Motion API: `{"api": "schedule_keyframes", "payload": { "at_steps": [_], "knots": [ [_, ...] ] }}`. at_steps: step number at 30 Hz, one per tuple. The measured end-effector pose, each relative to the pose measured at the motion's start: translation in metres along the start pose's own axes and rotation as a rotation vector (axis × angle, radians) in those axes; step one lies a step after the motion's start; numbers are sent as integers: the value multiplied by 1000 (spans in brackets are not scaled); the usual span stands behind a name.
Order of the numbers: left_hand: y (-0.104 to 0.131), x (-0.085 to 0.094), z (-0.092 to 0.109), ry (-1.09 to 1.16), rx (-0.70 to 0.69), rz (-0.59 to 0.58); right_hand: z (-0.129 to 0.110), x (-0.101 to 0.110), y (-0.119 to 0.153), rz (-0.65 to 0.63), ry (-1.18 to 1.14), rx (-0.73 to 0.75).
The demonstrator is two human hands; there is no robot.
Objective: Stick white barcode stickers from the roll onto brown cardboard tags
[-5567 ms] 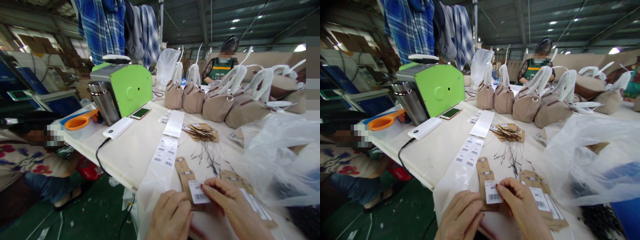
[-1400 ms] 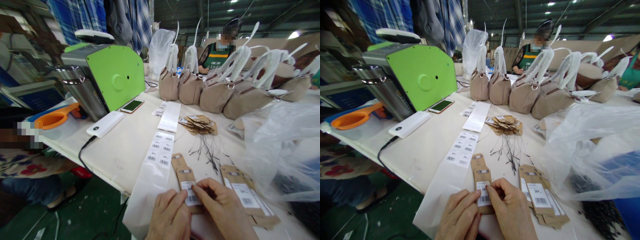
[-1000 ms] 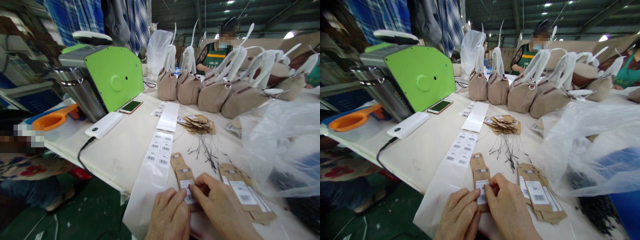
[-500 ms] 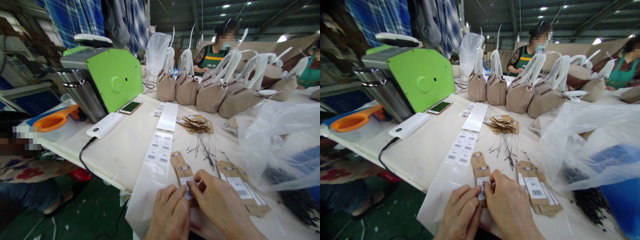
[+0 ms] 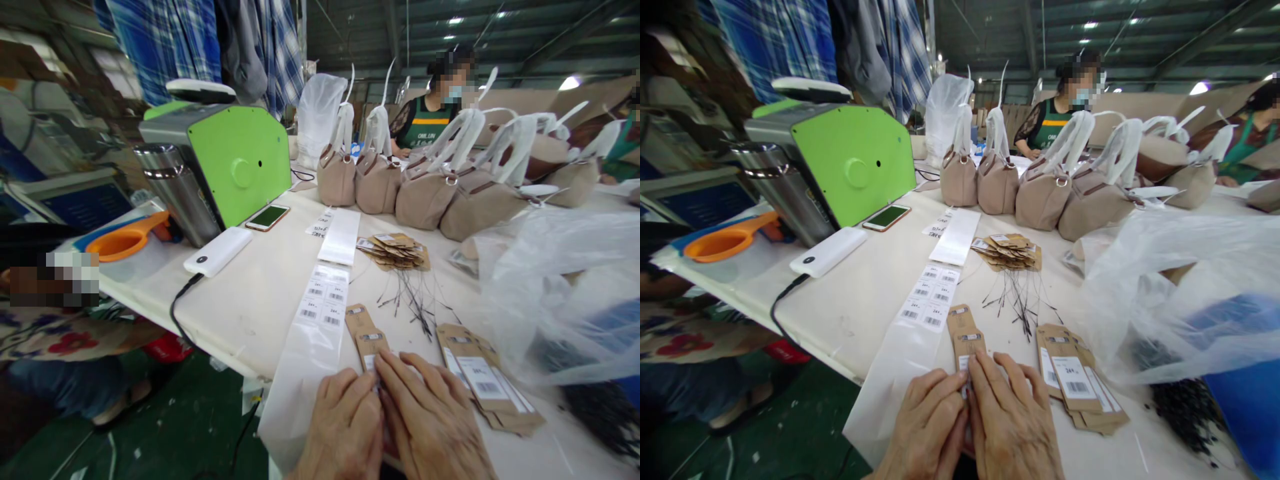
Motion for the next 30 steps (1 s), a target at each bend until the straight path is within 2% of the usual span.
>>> {"api": "schedule_keyframes", "payload": {
  "at_steps": [5,11,14,19,25,27,30],
  "knots": [
    [-1,2,3,-5,-12,10,0,1,-3,-8,66,-5],
    [3,3,0,19,-30,-24,-5,0,-2,-97,36,180],
    [5,2,-1,28,-55,-18,-4,7,4,-57,-10,162],
    [8,-1,-5,59,-20,25,-2,7,9,27,62,20],
    [4,0,-1,17,-36,-17,-3,13,17,62,43,128],
    [1,4,1,23,-50,15,2,16,20,63,-54,82],
    [1,3,0,16,-57,18,18,11,18,76,-202,-187]
  ]
}}
Point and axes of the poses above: each hand's wrist, its own y-axis away from the middle knuckle, its own x-axis out of the back of the hand, z = x × y, the point moved 6 cm from there along -y, towards the middle knuckle, and after that the axes turned 13 degrees about x, right-handed, at the moved point
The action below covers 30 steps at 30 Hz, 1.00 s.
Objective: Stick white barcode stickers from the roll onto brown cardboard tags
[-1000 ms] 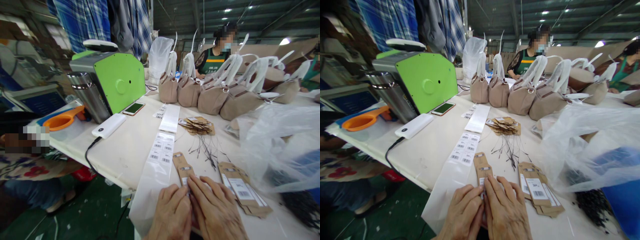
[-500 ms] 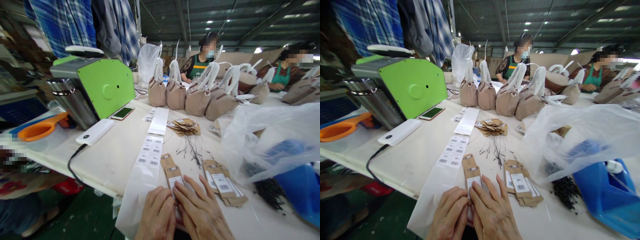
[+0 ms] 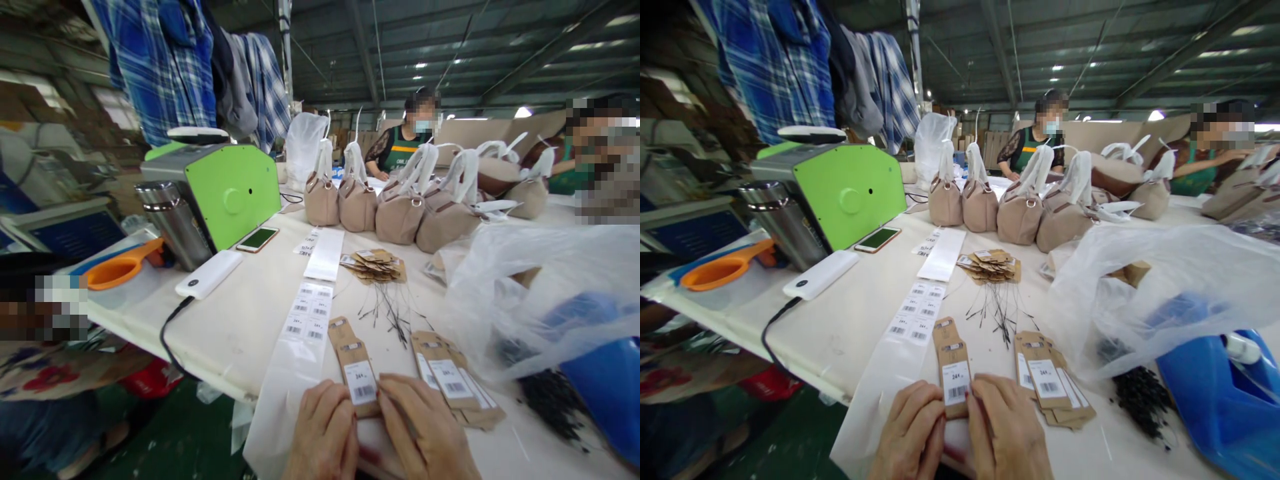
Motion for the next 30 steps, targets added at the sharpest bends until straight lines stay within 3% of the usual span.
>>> {"api": "schedule_keyframes", "payload": {
  "at_steps": [3,5,9,17,20,25,30],
  "knots": [
    [6,-5,-4,-24,-14,-25,18,-17,-12,-36,-83,-311],
    [9,-7,-7,-23,-23,-16,24,-28,-22,-77,-119,-425],
    [10,-8,-8,-17,-36,5,26,-38,-33,-61,-171,-458],
    [13,-11,-9,-43,-25,-13,18,-38,-30,65,-316,-508],
    [13,-12,-11,-21,-10,-44,20,-36,-31,112,-399,-578],
    [4,-10,-15,62,129,-77,34,-29,-21,209,-554,-730],
    [-2,-6,-11,37,51,-151,45,-23,-4,332,-673,-845]
  ]
}}
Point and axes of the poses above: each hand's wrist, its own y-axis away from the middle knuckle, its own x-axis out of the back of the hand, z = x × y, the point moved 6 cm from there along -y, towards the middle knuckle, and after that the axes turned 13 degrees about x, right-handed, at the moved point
